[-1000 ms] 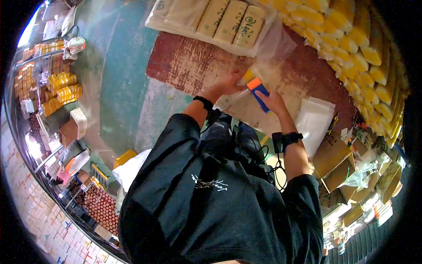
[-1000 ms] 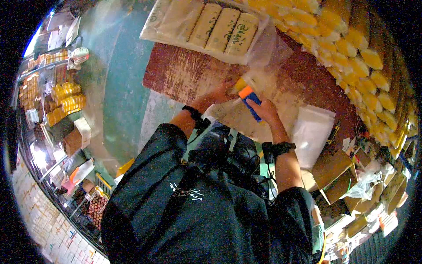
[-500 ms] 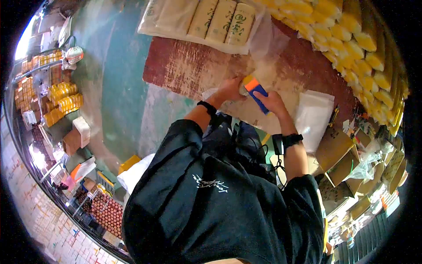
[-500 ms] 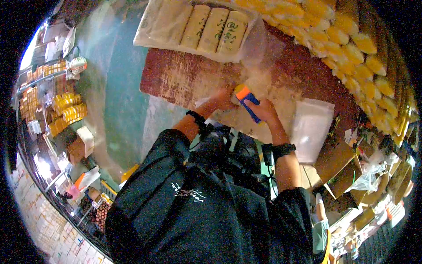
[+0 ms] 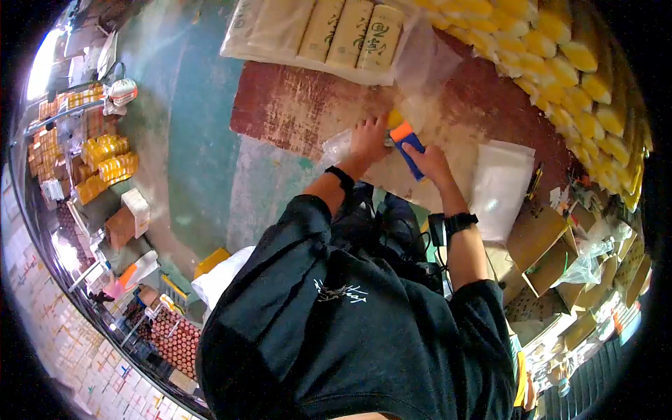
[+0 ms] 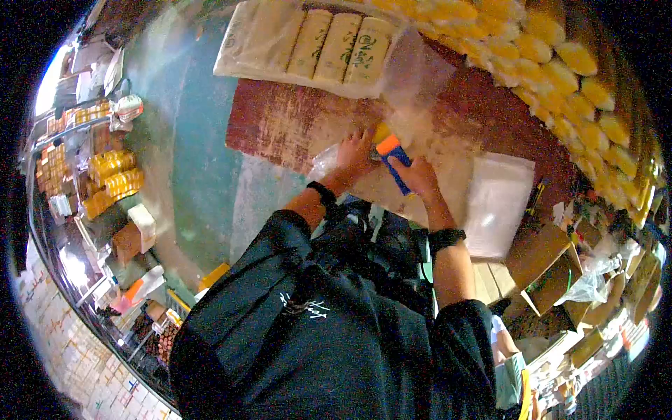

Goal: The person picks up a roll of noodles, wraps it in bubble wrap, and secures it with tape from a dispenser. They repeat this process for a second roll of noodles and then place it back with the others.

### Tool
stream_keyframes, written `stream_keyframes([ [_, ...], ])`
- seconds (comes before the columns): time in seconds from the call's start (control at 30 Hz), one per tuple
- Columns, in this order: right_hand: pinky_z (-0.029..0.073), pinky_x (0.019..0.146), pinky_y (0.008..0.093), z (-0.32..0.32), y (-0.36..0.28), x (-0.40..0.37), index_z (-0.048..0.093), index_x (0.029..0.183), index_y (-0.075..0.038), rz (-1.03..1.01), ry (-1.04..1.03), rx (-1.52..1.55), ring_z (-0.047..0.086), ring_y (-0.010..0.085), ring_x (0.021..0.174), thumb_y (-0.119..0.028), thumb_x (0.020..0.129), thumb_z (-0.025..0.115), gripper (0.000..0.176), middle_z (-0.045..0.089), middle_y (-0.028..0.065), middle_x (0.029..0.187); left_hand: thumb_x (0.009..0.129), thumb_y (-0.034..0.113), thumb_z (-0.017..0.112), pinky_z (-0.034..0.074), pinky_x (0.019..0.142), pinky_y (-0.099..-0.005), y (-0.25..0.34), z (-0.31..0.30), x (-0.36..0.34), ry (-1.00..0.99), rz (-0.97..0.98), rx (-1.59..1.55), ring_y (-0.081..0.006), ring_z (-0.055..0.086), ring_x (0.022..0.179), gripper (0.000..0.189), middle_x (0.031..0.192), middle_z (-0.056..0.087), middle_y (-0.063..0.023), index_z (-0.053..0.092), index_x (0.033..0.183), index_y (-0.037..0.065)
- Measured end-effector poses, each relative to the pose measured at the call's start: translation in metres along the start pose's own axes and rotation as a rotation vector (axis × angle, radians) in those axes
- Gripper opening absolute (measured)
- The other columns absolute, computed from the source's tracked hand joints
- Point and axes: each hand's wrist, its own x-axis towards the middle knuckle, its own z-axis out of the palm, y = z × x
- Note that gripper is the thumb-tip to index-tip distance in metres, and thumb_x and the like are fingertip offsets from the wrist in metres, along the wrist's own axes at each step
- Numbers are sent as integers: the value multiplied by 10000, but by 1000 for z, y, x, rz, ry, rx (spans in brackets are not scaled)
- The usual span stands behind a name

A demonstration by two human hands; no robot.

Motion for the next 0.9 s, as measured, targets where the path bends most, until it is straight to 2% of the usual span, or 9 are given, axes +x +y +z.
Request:
stream_keyframes([
  [0.13, 568, 579, 345, 4, 16, -1, 719, 789, 14, -5, 30, -119, 710, 223, 577, -606, 881, 709, 626, 701, 116, 664, 581, 443, 935, 465, 1046, -509, -26, -10, 30, -449, 105, -337, -447, 521, 1283, 1184, 1418, 516, -246, 329, 1542, 107],
  [0.23, 566, 595, 353, 5, 18, 1, 720, 777, 11, -88, 108, -170, 714, 229, 589, -625, 876, 700, 644, 702, 116, 669, 551, 451, 949, 481, 1027, -481, -15, 14, 5, 26, 157, -6, -447, 561, 1236, 1223, 1379, 554, -238, 332, 1529, 53],
  [0.4, 563, 614, 365, 14, 21, 2, 721, 770, 11, -67, 128, -120, 722, 235, 615, -679, 856, 682, 697, 704, 123, 675, 562, 454, 945, 451, 1067, -473, 10, 14, -20, -23, -54, 9, -442, 508, 1307, 1220, 1434, 503, -246, 330, 1514, 2],
  [0.5, 564, 614, 363, 23, 43, 7, 723, 776, 12, -121, 170, -127, 721, 237, 614, -683, 852, 682, 701, 705, 122, 676, 600, 436, 934, 439, 1078, -478, -50, 47, 24, -93, 107, -359, -423, 500, 1322, 1185, 1440, 499, -240, 313, 1513, 7],
  [0.57, 565, 610, 358, 7, 18, -4, 725, 780, 13, -86, 131, -127, 718, 235, 604, -666, 862, 686, 685, 704, 119, 674, 625, 422, 925, 456, 1059, -479, -53, 40, 28, -15, 143, -330, -418, 528, 1295, 1139, 1422, 520, -235, 327, 1502, 10],
  [0.63, 569, 607, 354, 13, 21, 7, 727, 781, 8, -26, 65, -84, 717, 230, 600, -652, 870, 688, 667, 705, 117, 674, 638, 411, 920, 488, 1021, -471, -6, 3, -2, 138, 49, 24, -422, 573, 1248, 1081, 1397, 554, -228, 370, 1477, 9],
  [0.7, 572, 606, 352, 15, 19, 15, 728, 781, 3, -13, 44, -76, 717, 225, 598, -643, 875, 688, 654, 705, 114, 674, 650, 401, 909, 486, 1033, -472, 1, 29, -6, 246, -9, 160, -432, 558, 1272, 1057, 1421, 540, -232, 380, 1475, 7],
  [0.83, 576, 607, 351, 10, 17, 7, 726, 774, -6, -31, 49, -59, 719, 220, 605, -645, 870, 691, 647, 707, 107, 676, 635, 383, 915, 428, 1094, -474, -2, 5, 4, -53, -149, -207, -438, 503, 1329, 1066, 1469, 501, -221, 382, 1480, 9],
  [0.9, 574, 604, 349, 13, 20, 3, 727, 774, -9, -19, 35, -59, 719, 221, 605, -647, 865, 694, 646, 708, 104, 677, 601, 439, 936, 406, 1115, -520, -38, 8, 28, -250, 88, -483, -461, 451, 1361, 1188, 1494, 456, -230, 317, 1535, 44],
])
